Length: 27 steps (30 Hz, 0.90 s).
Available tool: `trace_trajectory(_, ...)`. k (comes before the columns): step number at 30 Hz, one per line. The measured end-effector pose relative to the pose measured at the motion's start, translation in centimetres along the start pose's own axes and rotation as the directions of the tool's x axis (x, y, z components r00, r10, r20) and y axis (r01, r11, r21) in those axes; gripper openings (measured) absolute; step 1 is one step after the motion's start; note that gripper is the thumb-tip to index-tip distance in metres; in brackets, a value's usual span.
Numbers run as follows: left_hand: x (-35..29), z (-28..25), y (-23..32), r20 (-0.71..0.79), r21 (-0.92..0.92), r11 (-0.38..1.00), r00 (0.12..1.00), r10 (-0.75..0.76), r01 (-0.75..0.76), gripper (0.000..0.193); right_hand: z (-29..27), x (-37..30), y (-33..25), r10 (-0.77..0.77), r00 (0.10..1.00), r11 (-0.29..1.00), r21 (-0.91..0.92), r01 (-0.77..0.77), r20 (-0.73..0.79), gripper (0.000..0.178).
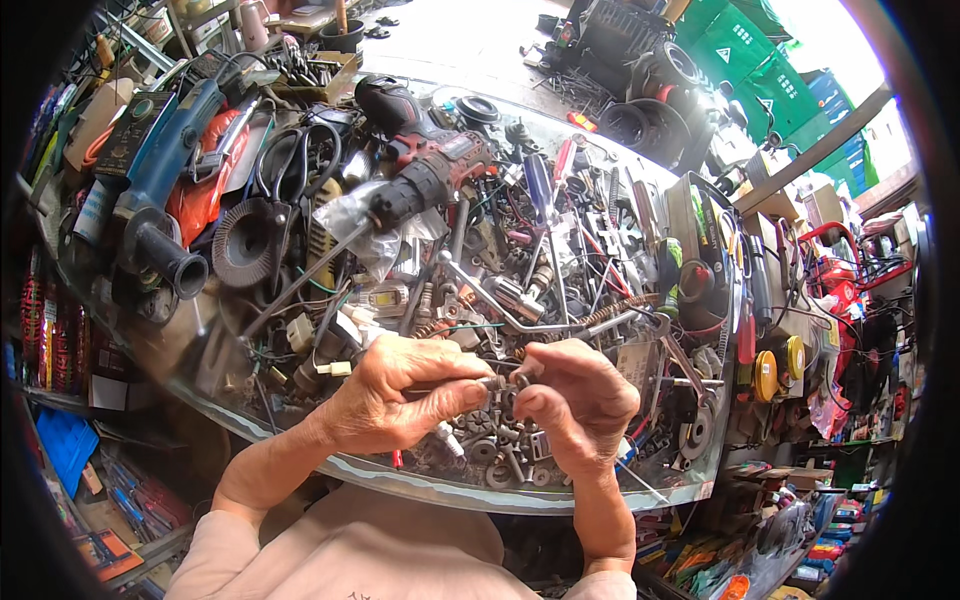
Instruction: The person assembles small mechanical components on a cluttered workbench. They use a wrench to tighten a nut onto a threaded rod and then attach a spring to the assembly. The person handles the parts with both hands, occasionally reaching for tools or parts from the surrounding area.
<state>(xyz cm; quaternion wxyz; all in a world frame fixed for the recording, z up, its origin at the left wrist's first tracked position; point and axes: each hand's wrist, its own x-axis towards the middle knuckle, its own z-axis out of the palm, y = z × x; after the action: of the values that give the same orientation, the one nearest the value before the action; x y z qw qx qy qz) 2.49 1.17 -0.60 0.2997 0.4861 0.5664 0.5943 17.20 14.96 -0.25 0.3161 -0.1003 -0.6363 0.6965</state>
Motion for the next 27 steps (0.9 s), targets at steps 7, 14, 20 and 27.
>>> trace_trajectory(7, 0.3, 0.1, 0.0, 0.009, 0.185, 0.98, 0.997, 0.071, -0.072, 0.017, 0.2, 0.3, -0.1, -0.097, 0.993, 0.922, -0.37, 0.115, 0.065, 0.022)
trace_trajectory(14, 0.4, 0.4, 0.0, -0.026, 0.187, 0.977, 0.994, 0.109, -0.103, 0.019, 0.4, -0.1, 0.4, 0.022, 0.999, 0.946, -0.323, -0.03, -0.028, 0.019)
trace_trajectory(20, 0.4, 0.6, -0.7, -0.056, 0.274, 0.945, 0.978, 0.201, -0.178, 0.024, 0.7, -0.1, 0.4, 0.048, 0.997, 0.96, -0.273, -0.063, -0.062, 0.018)
trace_trajectory(27, 0.3, 0.6, -0.6, -0.1, 0.275, 0.948, 0.975, 0.196, -0.162, 0.025, 0.2, 0.3, 0.4, -0.033, 0.994, 0.947, -0.316, 0.063, 0.099, 0.023)
